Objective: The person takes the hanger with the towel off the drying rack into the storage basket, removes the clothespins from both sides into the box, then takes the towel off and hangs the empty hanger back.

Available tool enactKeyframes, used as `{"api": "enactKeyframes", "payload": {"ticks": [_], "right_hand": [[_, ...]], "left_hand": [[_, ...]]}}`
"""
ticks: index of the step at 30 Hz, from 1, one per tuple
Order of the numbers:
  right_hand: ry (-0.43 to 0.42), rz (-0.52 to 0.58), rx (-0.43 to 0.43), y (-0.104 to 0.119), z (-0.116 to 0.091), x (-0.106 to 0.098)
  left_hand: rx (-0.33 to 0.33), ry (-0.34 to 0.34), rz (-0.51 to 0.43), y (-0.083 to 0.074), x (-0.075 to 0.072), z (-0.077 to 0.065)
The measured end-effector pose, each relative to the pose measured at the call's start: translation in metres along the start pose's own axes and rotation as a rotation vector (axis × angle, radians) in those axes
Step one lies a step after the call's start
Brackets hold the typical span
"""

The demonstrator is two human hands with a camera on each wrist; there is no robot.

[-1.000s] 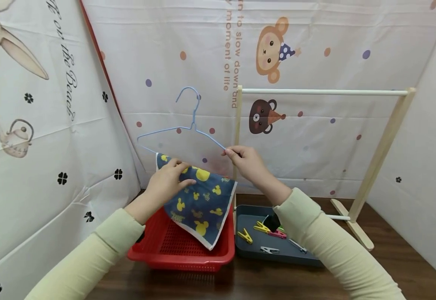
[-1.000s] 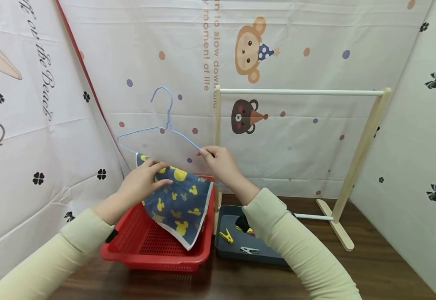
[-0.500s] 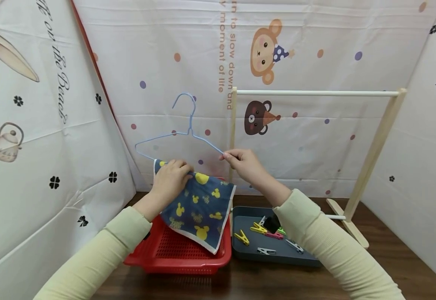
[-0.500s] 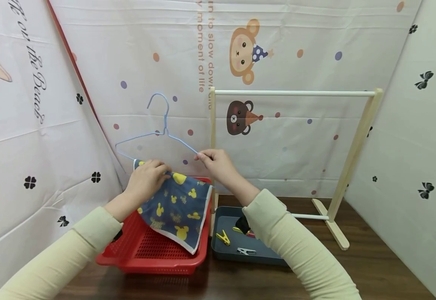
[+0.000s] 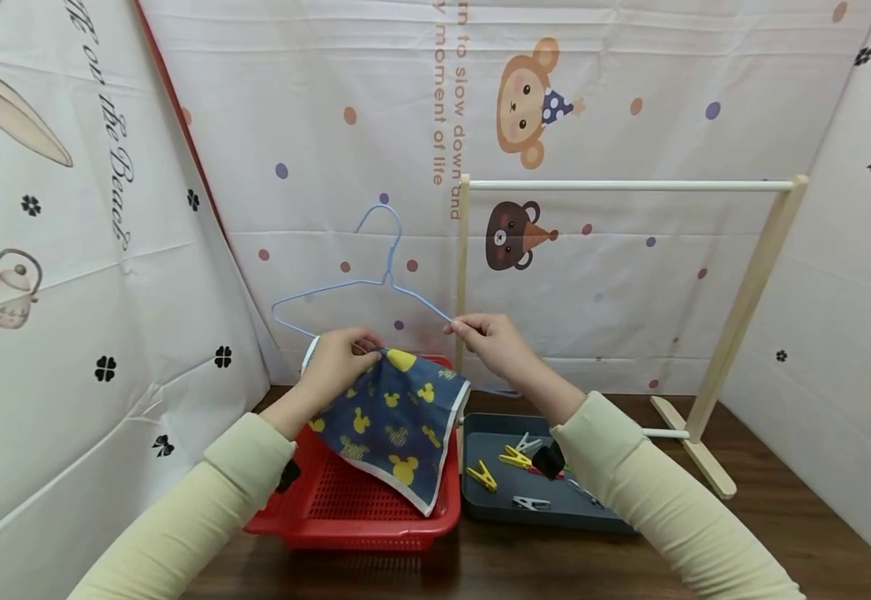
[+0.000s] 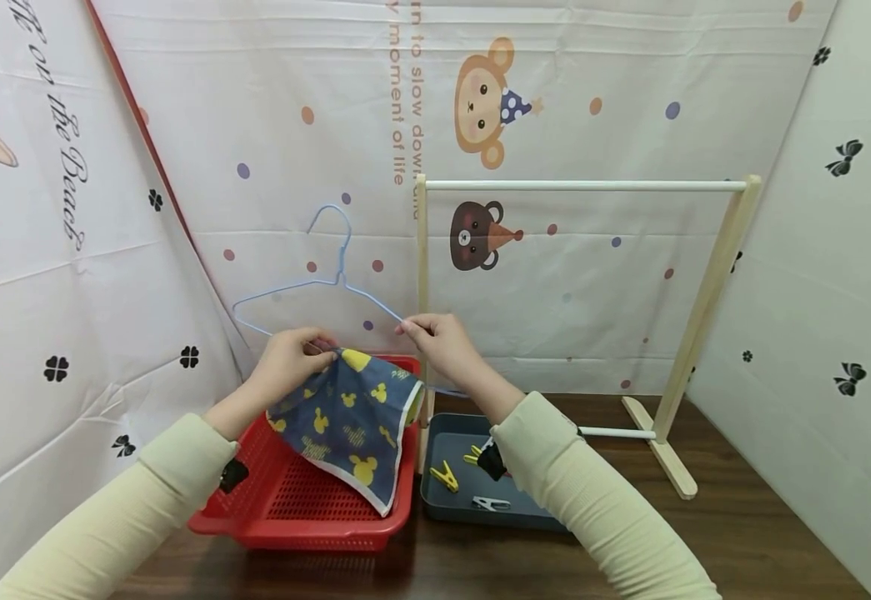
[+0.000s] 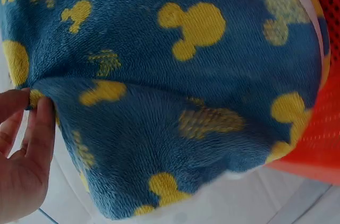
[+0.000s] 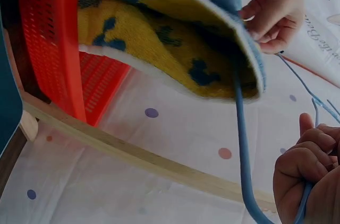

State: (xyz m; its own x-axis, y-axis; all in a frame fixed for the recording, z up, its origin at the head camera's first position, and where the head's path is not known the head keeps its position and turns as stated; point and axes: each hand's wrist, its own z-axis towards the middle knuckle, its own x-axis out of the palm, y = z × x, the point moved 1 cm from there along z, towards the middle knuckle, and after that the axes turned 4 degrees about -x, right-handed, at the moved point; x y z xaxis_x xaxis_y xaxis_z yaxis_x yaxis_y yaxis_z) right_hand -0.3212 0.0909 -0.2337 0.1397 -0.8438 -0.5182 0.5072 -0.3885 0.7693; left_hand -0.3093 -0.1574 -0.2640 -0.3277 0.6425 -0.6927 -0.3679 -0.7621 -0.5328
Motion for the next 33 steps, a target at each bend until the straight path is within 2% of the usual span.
{"api": "enactKeyframes", "payload": {"ticks": [3,7,14,18,26,33], "right_hand": [[-0.018,-0.01,-0.03,-0.004,-0.001,0.002],[-0.037,-0.038,-0.071,-0.009,-0.003,0.006],[-0.021,-0.091,-0.123,-0.018,-0.007,0.011],[-0.023,-0.096,-0.138,-0.025,-0.009,0.013],[-0.032,-0.115,-0.089,-0.038,-0.013,0.015],[-0.04,-0.135,-0.048,-0.049,-0.018,0.019]], "left_hand": [[-0.052,0.037,-0.065,0.001,-0.005,0.002],[-0.068,0.068,-0.128,-0.001,-0.011,0.005],[-0.05,0.022,-0.097,-0.011,-0.025,0.006],[-0.059,0.007,-0.119,-0.017,-0.035,0.005],[-0.055,-0.013,-0.225,-0.024,-0.056,0.005],[-0.1,-0.035,-0.314,-0.028,-0.081,0.002]]}}
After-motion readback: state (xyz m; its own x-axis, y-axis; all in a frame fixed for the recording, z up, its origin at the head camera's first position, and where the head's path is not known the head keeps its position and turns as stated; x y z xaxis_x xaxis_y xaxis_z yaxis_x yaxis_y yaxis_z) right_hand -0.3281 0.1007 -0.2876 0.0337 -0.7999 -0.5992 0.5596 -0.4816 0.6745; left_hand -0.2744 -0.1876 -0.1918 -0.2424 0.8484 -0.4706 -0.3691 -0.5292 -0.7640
